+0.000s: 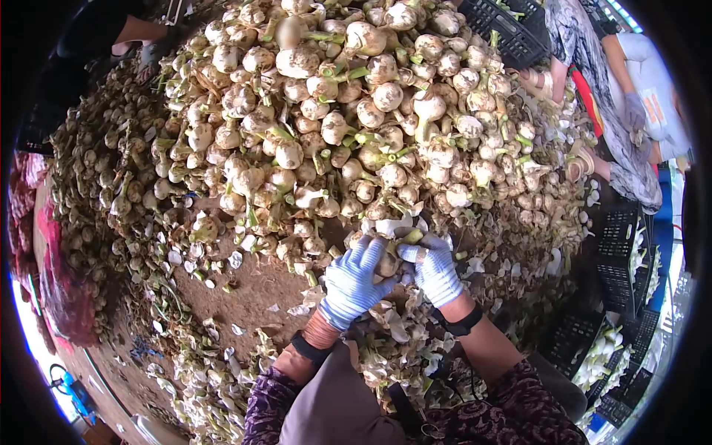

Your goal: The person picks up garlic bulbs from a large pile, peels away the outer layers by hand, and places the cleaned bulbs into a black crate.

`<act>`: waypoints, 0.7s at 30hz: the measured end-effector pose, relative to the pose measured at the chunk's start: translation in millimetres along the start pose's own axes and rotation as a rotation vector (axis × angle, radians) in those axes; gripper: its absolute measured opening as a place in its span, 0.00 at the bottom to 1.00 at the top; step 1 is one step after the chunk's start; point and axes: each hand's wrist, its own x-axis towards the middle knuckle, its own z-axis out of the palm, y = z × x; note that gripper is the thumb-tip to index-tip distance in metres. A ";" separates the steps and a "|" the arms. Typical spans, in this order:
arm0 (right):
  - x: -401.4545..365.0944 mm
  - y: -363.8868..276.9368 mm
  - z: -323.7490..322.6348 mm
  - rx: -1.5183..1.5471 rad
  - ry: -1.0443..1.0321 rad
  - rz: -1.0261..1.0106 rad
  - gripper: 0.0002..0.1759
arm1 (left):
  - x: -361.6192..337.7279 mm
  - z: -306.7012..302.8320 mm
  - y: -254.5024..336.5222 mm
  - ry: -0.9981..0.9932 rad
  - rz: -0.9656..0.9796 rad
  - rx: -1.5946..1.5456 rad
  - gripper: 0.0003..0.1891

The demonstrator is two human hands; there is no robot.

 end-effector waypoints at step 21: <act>-7.4 -30.9 -3.0 -0.754 -0.160 -0.483 0.19 | 0.7 -8.4 0.5 -0.385 -0.642 -1.650 0.33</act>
